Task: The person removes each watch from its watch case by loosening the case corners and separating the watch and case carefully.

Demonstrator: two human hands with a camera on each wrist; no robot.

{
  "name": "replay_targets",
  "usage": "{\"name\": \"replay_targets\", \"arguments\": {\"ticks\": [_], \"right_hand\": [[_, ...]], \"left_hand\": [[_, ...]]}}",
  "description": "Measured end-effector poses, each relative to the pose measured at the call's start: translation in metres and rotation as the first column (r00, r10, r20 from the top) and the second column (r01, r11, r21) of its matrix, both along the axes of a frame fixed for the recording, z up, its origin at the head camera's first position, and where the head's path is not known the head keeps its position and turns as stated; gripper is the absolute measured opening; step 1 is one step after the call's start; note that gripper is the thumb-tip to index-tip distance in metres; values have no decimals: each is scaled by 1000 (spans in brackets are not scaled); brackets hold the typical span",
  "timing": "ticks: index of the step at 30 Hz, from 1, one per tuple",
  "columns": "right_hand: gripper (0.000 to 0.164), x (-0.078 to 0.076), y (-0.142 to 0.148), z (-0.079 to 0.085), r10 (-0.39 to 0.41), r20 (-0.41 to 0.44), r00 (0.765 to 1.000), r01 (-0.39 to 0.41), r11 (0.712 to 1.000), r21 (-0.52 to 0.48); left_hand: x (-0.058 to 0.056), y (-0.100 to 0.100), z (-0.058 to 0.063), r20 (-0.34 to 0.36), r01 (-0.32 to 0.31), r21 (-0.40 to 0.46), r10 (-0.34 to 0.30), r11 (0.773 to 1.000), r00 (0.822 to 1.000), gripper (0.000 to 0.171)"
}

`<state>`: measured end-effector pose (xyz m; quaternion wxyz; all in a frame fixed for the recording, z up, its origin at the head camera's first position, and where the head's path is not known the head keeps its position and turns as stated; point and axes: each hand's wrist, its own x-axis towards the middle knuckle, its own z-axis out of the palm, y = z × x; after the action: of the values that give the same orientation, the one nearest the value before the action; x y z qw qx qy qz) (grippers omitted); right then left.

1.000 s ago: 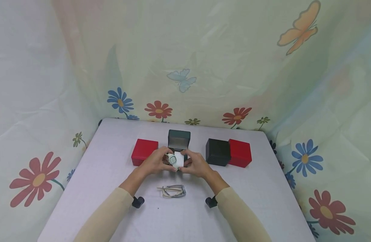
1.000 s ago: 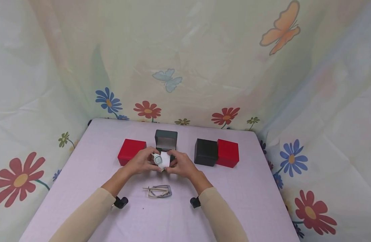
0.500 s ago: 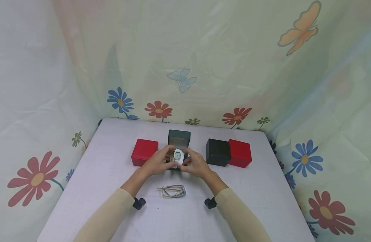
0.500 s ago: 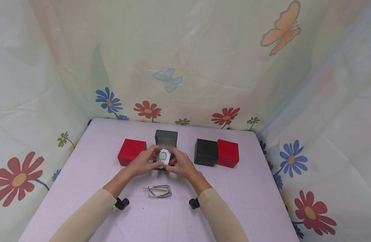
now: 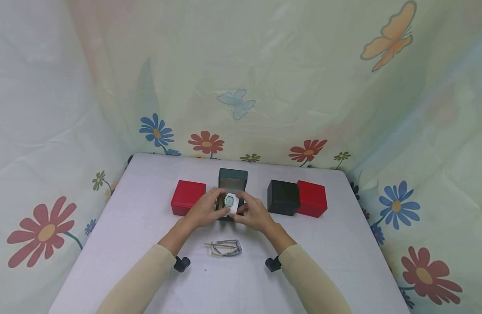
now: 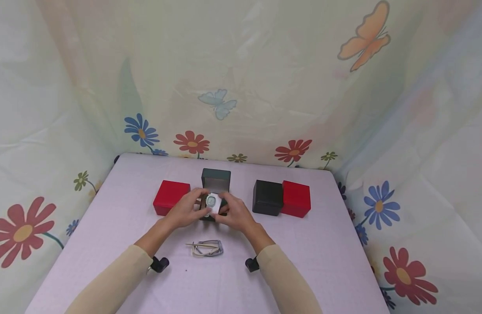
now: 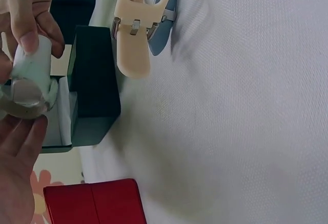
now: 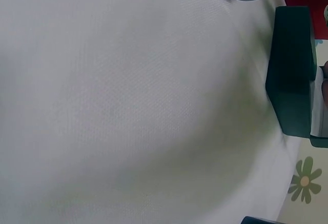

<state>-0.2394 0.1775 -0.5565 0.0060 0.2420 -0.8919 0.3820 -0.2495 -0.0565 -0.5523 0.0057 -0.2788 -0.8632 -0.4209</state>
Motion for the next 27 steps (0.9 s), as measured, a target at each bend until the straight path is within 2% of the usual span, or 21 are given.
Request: {"name": "replay_targets", "arguments": {"ticks": [7,18,27], "right_hand": [[66,-1,1,0,6,-17,1000,-6,1000,-1],[67,-1,2,-2,11,-30,999,-11,1000,7],[66,-3,3,-5,-23,35,999,22,999,29]], "left_hand": [[0,0,1,-8,29,6,-29,1000,1000,56],[-2,-3,1,-4,26,-1,-26,1000,1000,54],[2,-6,2,29,25,-47,-24,999,999,49]]}}
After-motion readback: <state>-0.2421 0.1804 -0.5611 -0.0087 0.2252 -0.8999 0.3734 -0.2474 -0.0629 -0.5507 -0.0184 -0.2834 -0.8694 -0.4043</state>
